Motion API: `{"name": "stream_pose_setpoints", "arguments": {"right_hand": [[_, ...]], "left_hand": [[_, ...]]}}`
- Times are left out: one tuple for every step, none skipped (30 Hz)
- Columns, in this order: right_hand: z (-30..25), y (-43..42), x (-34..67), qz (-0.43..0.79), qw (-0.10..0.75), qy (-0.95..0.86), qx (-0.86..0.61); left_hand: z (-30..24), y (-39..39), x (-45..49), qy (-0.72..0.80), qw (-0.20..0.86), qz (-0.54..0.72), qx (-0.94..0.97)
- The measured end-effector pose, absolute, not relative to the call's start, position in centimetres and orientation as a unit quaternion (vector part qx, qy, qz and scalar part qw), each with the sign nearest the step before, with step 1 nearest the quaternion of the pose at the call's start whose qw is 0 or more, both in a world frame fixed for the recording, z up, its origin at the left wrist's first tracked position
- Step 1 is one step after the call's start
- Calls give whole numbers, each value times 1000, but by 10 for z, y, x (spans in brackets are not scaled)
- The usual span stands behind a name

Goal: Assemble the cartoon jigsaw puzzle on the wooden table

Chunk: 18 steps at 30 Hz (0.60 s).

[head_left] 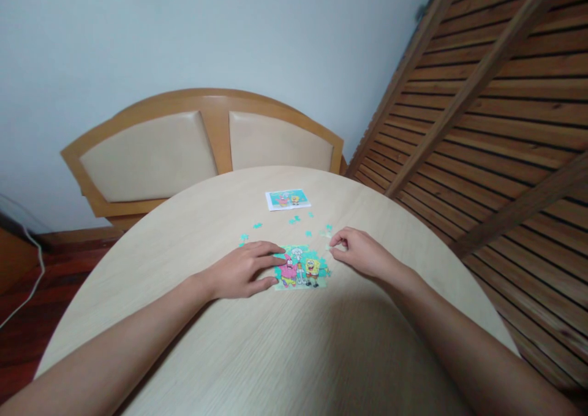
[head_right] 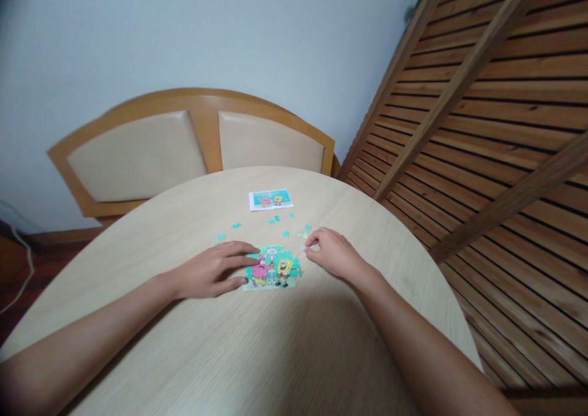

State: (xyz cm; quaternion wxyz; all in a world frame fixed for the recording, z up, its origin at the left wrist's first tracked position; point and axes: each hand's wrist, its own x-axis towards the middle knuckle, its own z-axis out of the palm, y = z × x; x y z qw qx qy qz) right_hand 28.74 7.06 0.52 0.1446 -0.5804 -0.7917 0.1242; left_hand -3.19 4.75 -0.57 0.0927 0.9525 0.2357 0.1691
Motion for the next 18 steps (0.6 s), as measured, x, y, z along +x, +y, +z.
{"name": "stream_pose_setpoints", "arguments": {"right_hand": [[6,70,287,124,142,-792,-580],[6,69,286,122,140,-794,-579],[7,68,285,119,138,-796,-577],[8,67,285,114,136,-798,-577],[9,66,284,109,132,-799,-576],[10,65,283,104,129,-799,-577],[11,64,282,102,126,-800,-578],[12,63,282,102,125,-800,-578],[13,63,281,106,126,-800,-577],[14,63,281,111,130,-800,-574],[14,63,280,117,135,-802,-571],[14,63,280,121,140,-803,-567],[14,63,280,125,144,-804,-563],[13,63,280,128,148,-806,-559],[13,63,280,132,153,-807,-555],[13,63,280,140,161,-807,-550],[13,63,280,151,170,-807,-545],[13,63,279,165,181,-806,-539]], "left_hand": [[-6,47,-32,241,88,167,952],[-6,47,-32,247,82,167,951],[-5,48,-32,253,77,166,950],[-5,48,-33,260,71,166,949],[-5,48,-33,267,66,166,947],[-5,48,-33,275,60,164,945],[-4,48,-33,282,53,164,944],[-4,48,-33,289,47,163,942],[-4,48,-33,297,40,165,940],[-4,48,-33,304,35,167,937],[-4,49,-33,311,32,169,935],[-4,49,-33,319,29,171,932],[-4,49,-33,327,27,170,929],[-4,49,-32,334,26,168,927],[-4,49,-32,339,23,165,926],[-4,49,-32,344,22,164,925],[-4,49,-32,346,21,164,923],[-4,49,-32,348,21,165,923]]}}
